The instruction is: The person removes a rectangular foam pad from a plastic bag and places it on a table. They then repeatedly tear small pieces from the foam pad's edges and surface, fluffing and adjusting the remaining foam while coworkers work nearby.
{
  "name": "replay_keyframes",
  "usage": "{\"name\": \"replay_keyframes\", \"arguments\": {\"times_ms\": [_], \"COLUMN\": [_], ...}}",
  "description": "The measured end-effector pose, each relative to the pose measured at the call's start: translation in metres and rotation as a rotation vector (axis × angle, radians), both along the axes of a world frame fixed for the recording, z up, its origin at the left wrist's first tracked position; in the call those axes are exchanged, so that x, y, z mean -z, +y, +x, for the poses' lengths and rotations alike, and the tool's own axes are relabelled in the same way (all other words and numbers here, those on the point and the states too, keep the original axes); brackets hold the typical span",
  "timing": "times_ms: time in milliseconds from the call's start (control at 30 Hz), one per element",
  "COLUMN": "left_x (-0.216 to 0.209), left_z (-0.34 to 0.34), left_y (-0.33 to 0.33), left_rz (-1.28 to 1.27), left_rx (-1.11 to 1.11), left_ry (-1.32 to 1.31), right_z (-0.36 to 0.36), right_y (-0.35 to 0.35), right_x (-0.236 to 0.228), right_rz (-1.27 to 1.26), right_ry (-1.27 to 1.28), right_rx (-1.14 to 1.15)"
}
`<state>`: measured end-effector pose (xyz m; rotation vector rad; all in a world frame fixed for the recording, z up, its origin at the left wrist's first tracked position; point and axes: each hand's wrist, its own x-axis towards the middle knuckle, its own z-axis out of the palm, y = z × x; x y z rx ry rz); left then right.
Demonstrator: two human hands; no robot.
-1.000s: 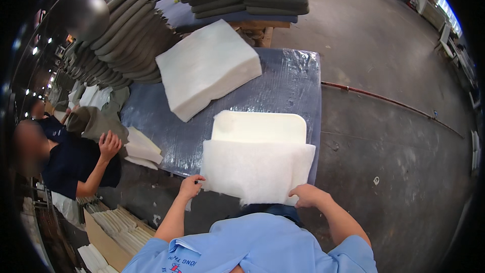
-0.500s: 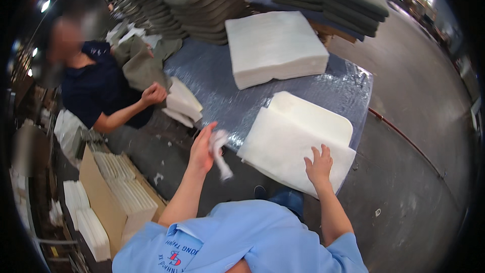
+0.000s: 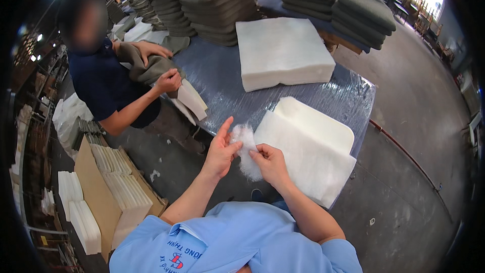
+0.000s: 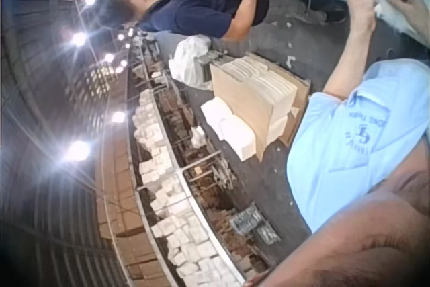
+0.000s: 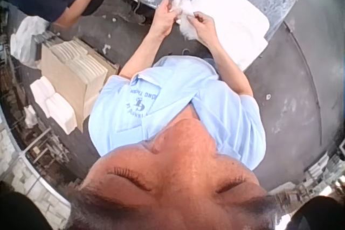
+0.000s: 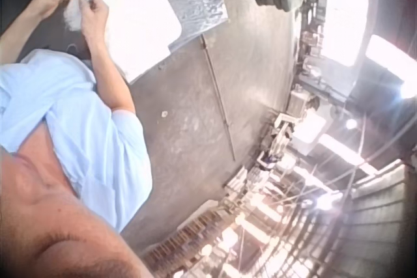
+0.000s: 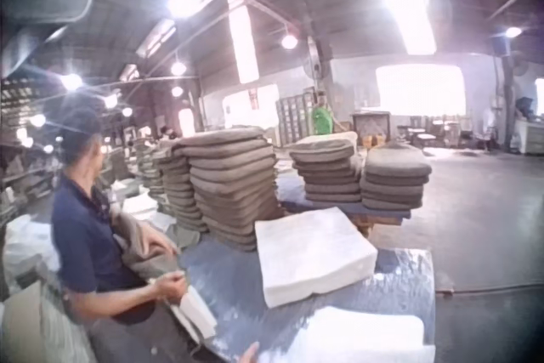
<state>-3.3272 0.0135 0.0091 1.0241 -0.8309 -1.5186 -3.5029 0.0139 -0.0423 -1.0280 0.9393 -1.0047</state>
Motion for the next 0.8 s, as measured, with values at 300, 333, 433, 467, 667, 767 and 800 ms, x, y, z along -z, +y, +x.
{"name": "replay_keyframes", "arguments": {"times_ms": [300, 333, 433, 467, 667, 767, 800], "left_x": [0.019, 0.025, 0.041, 0.045, 0.060, 0.074, 0.078], "left_z": [-0.001, 0.000, -0.002, -0.003, -0.002, -0.016, -0.019], "left_y": [0.019, 0.026, 0.031, 0.032, 0.035, 0.042, 0.043], "left_rz": [0.309, 0.285, 0.221, 0.201, 0.138, 0.197, 0.215], "left_rx": [0.005, 0.057, 0.000, -0.055, 0.010, 0.014, 0.014], "left_ry": [-0.010, -0.027, -0.051, -0.056, -0.217, -0.142, -0.155], "right_z": [-0.004, -0.001, 0.009, 0.016, 0.001, -0.008, -0.012], "right_y": [0.008, 0.009, 0.018, 0.020, 0.028, 0.035, 0.039], "right_x": [0.010, 0.009, 0.004, -0.001, 0.030, 0.049, 0.054], "right_rz": [0.117, 0.126, 0.164, 0.179, 0.210, 0.222, 0.232], "right_ry": [-0.134, -0.128, -0.149, -0.182, -0.088, -0.042, -0.034], "right_rx": [0.091, 0.086, 0.113, 0.146, 0.093, 0.109, 0.125]}}
